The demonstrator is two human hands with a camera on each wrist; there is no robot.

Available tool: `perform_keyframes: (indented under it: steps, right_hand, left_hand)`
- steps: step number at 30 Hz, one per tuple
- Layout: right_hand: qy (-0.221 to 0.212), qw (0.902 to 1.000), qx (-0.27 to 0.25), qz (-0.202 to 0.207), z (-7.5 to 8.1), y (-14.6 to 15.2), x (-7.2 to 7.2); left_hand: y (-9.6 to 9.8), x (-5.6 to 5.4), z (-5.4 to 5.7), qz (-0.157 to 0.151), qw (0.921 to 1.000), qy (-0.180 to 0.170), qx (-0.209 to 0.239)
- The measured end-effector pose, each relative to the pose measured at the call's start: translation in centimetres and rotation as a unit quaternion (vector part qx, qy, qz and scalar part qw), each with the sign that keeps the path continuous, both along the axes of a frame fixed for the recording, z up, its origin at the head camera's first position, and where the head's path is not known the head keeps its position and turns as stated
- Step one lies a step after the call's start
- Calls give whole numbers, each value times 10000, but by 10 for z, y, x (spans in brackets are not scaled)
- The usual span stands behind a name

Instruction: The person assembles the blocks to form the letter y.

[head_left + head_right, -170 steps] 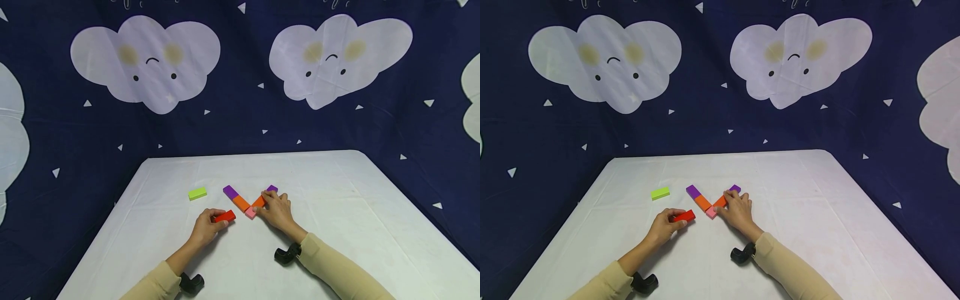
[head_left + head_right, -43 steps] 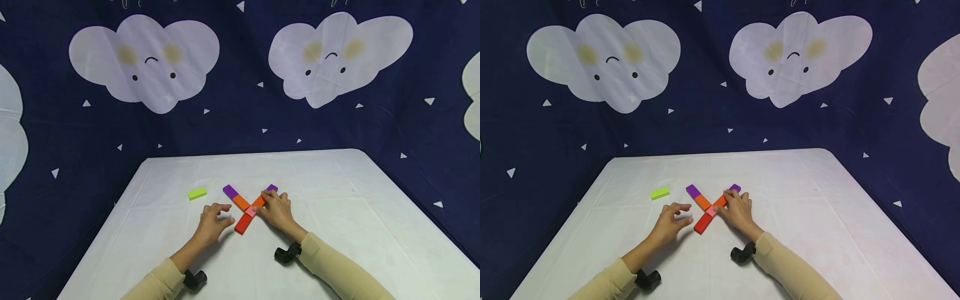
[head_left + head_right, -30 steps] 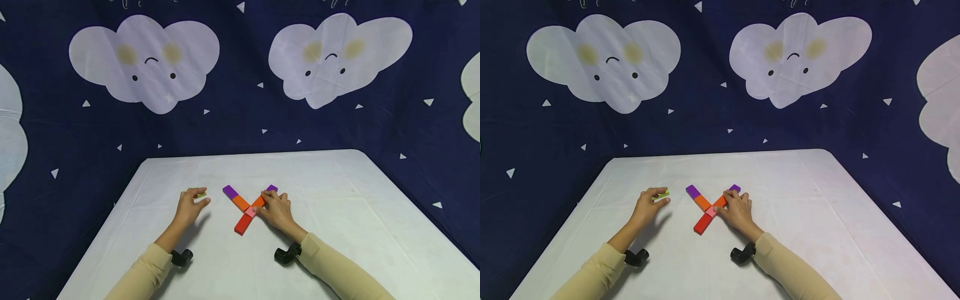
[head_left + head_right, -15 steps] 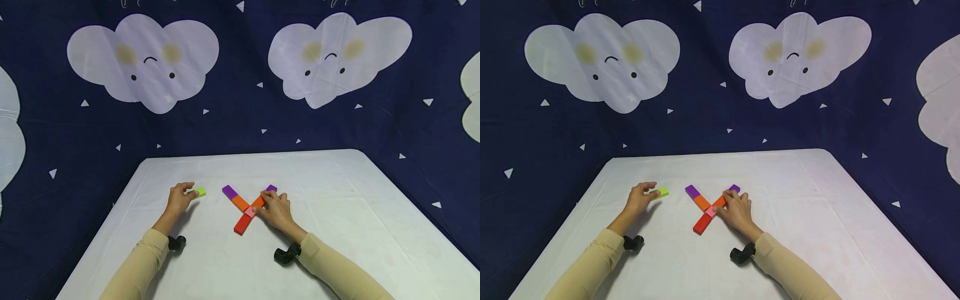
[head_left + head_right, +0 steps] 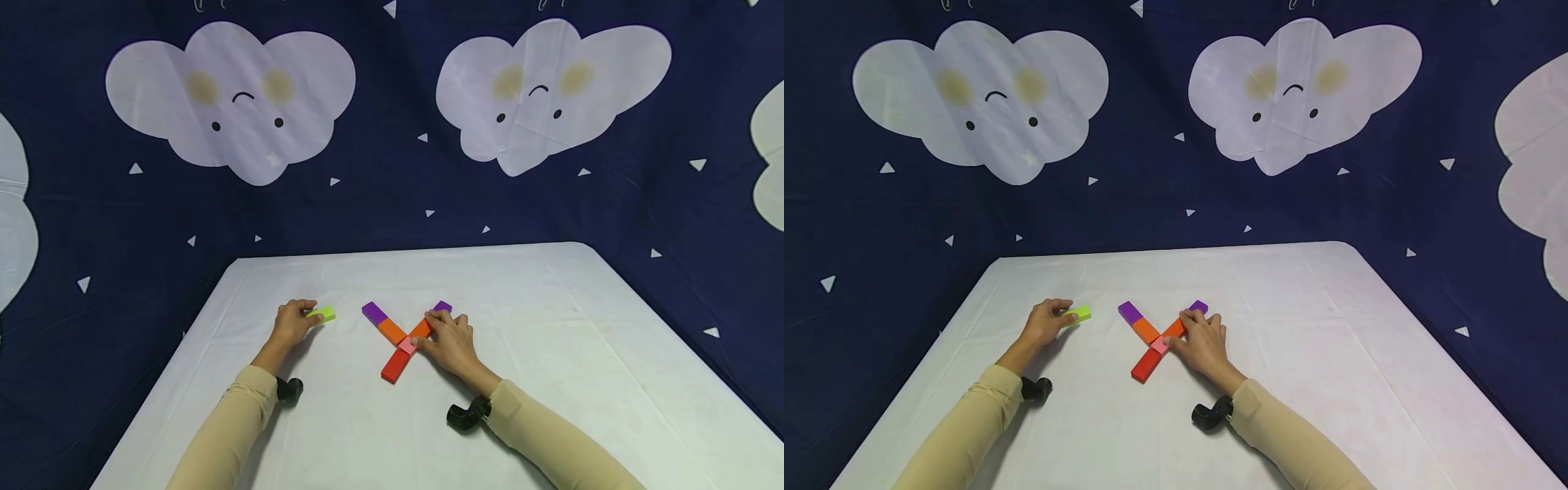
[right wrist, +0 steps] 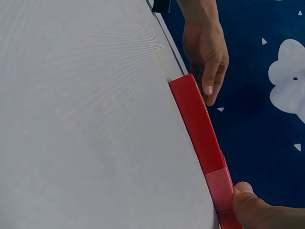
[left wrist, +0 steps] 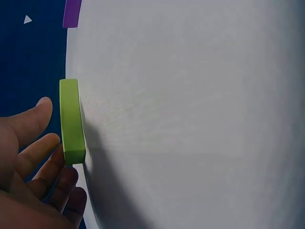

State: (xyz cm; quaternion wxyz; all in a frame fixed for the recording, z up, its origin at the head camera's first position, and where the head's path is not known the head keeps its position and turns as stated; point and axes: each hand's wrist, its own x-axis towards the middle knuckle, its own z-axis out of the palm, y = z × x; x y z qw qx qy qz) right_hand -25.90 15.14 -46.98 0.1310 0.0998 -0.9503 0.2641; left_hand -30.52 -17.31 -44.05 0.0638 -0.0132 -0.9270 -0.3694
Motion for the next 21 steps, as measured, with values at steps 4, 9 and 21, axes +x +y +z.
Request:
perform_keyframes:
  steps: [4, 9, 21]
  right_hand:
    - [-14, 10000, 3, -13, 0, 0, 0]
    - [-13, 10000, -5, -25, 0, 0, 0]
    - [-14, 10000, -21, -21, 1, -1, 1]
  left_hand:
    - [0, -1, -2, 1, 10000, -75, -50]
    - [-1, -2, -3, 26, 9997, -210, -90]
    - [-1, -1, -4, 20, 9994, -222, -247]
